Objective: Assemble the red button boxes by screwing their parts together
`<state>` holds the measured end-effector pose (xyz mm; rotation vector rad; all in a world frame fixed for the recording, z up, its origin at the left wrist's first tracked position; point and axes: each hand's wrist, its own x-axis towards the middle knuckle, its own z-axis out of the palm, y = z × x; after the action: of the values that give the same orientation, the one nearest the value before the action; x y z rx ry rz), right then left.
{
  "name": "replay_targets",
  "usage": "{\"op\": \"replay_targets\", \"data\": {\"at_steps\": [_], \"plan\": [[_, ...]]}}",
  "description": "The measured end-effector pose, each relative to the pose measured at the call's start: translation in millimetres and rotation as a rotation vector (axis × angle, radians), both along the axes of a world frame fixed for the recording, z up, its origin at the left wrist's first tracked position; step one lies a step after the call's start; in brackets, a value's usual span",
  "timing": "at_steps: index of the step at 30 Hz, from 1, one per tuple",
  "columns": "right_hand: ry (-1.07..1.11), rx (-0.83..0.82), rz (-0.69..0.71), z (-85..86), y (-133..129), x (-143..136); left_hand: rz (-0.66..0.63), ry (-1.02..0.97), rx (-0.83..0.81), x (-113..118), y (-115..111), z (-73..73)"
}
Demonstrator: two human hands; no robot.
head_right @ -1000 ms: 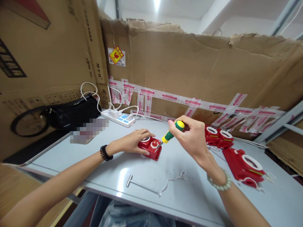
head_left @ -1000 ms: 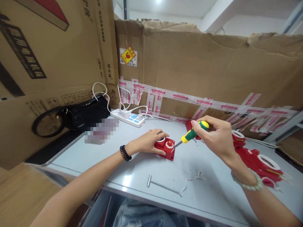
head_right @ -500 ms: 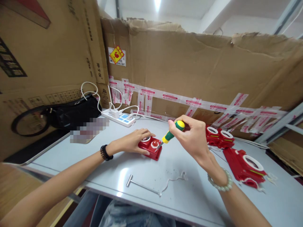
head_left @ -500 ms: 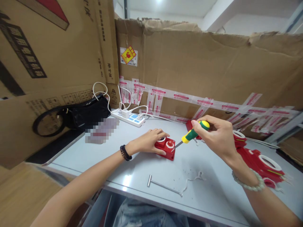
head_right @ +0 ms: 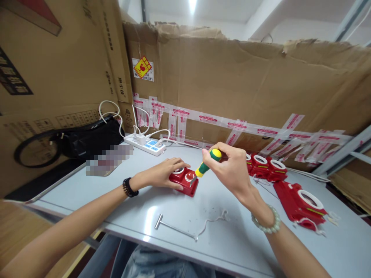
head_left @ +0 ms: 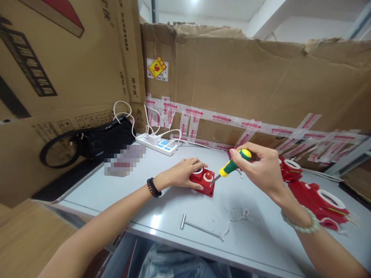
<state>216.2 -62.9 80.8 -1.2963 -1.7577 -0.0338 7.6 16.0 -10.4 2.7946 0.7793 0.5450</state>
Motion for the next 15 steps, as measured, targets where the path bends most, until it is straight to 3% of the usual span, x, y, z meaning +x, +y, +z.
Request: {"op": "replay_targets", "data": {"at_steps": [15], "plan": [[-0.022,-0.045,-0.064,-3.8,4.1,6.1,-0.007,-0.011,0.005,-1.0,0.3,-0.6]]}}
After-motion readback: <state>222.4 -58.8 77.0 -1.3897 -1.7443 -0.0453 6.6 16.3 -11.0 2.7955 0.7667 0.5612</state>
